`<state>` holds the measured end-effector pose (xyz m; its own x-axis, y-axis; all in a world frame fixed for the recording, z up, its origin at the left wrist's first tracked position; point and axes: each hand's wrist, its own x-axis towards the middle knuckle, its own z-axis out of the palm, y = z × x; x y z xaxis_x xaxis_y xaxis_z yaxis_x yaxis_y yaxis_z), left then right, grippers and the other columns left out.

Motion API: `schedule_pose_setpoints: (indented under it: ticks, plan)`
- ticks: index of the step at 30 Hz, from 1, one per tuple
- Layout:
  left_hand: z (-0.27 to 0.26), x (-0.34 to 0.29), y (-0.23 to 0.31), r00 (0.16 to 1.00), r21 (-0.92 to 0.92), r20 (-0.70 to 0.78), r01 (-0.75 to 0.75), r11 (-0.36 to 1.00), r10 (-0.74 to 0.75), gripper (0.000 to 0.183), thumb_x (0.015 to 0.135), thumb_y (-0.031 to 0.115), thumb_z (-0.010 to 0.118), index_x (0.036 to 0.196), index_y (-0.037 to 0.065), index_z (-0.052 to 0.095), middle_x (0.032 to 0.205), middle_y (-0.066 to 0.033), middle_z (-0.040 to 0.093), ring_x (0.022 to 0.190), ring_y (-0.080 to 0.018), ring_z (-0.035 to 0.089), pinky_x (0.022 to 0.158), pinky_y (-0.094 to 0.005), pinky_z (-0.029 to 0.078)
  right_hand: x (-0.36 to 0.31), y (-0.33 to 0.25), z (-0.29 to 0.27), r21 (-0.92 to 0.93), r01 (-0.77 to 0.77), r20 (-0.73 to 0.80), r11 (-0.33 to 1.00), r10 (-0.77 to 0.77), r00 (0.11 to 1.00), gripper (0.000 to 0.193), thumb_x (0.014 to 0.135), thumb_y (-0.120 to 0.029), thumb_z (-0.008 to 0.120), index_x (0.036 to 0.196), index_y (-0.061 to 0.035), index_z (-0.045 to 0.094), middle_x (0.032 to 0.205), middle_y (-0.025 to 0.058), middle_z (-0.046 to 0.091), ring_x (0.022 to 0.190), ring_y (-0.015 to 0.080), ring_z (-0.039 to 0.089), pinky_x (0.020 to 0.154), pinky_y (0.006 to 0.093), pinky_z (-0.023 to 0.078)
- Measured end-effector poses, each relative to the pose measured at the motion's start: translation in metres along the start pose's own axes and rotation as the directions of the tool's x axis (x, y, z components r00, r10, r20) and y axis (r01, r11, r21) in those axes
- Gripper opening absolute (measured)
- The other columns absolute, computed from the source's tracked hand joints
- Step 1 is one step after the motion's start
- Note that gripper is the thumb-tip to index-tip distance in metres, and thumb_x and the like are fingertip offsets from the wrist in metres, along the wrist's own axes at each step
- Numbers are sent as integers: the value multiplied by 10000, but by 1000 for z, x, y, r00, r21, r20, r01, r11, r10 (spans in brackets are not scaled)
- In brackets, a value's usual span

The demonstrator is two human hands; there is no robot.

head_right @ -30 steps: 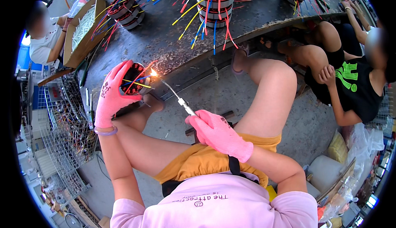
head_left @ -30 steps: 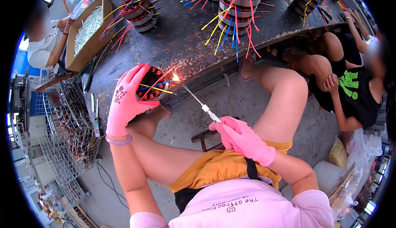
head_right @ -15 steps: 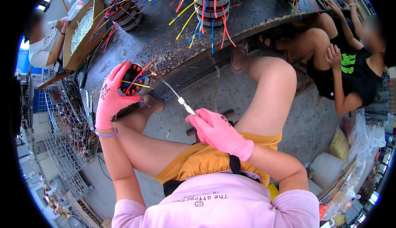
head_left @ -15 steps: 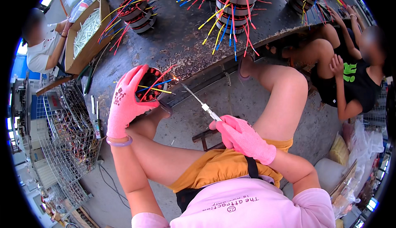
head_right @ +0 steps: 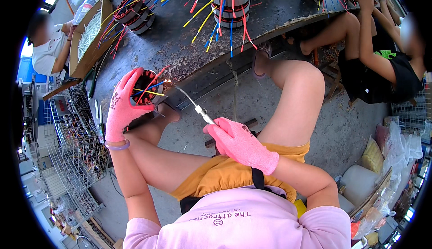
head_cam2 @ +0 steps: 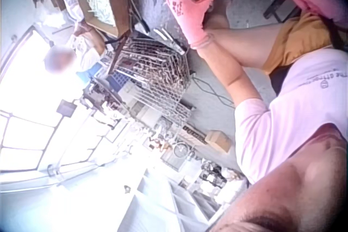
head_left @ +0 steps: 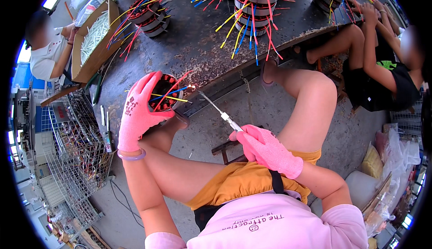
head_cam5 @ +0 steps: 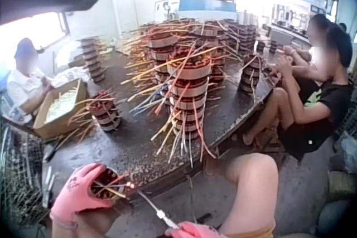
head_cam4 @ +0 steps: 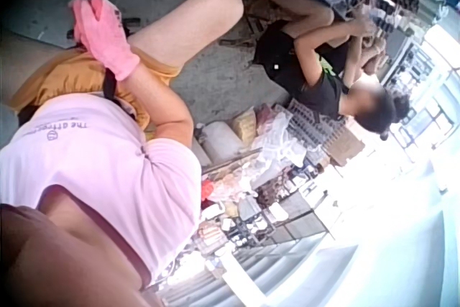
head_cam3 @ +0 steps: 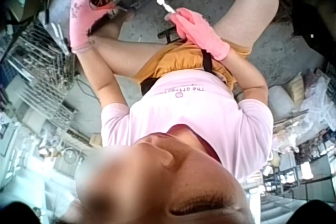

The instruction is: The person solders individual colored wires onto a circular component using a soldering iron and wire, moving around the circumference of the object and then setting it aside to start another.

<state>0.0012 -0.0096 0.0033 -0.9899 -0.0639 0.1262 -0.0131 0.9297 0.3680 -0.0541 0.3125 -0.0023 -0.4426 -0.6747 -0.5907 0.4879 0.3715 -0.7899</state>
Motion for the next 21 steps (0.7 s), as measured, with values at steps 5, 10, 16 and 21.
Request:
schedule_pose_setpoints:
  ticks: [5, 10, 16, 21]
  plan:
    - [0, 0, 0, 1000, -2, 5, 10, 1000, -10, 933, 527, 127, 853, 1388, 20, 510, 1372, -172, 541, 1258, -362, 529, 1068, -419, 428, 2, 4, -1, 5, 28, -3, 1000, -28, 1000, 359, 1004, -350, 495, 1126, -42, 633, 606, 5, 494, 492, 60, 411, 447, 238, 290]
    - [0, 0, 0, 1000, 1, 3, 5, 1000, -5, 934, 529, 130, 852, 1390, 17, 507, 1371, -172, 543, 1257, -362, 530, 1069, -420, 427, 1, 3, 0, 9, 16, -9, 1000, -15, 1000, 364, 1003, -356, 496, 1121, -41, 636, 603, 6, 492, 495, 61, 419, 446, 240, 291]
    - [1, 0, -1, 1000, -11, 2, 5, 1000, -5, 941, 524, 138, 858, 1388, 15, 506, 1364, -174, 548, 1250, -365, 535, 1063, -422, 433, 2, 5, -1, -21, 60, -5, 998, -60, 998, 369, 1001, -361, 499, 1121, -41, 636, 599, 6, 491, 490, 64, 412, 449, 242, 295]
    - [0, 1, 0, 1000, -8, 4, 7, 1000, -7, 942, 523, 145, 861, 1387, 16, 509, 1359, -176, 551, 1243, -366, 540, 1060, -424, 439, 2, 4, -2, -7, 32, -7, 999, -32, 999, 367, 1006, -359, 499, 1124, -40, 637, 602, 4, 500, 486, 62, 406, 450, 241, 295]
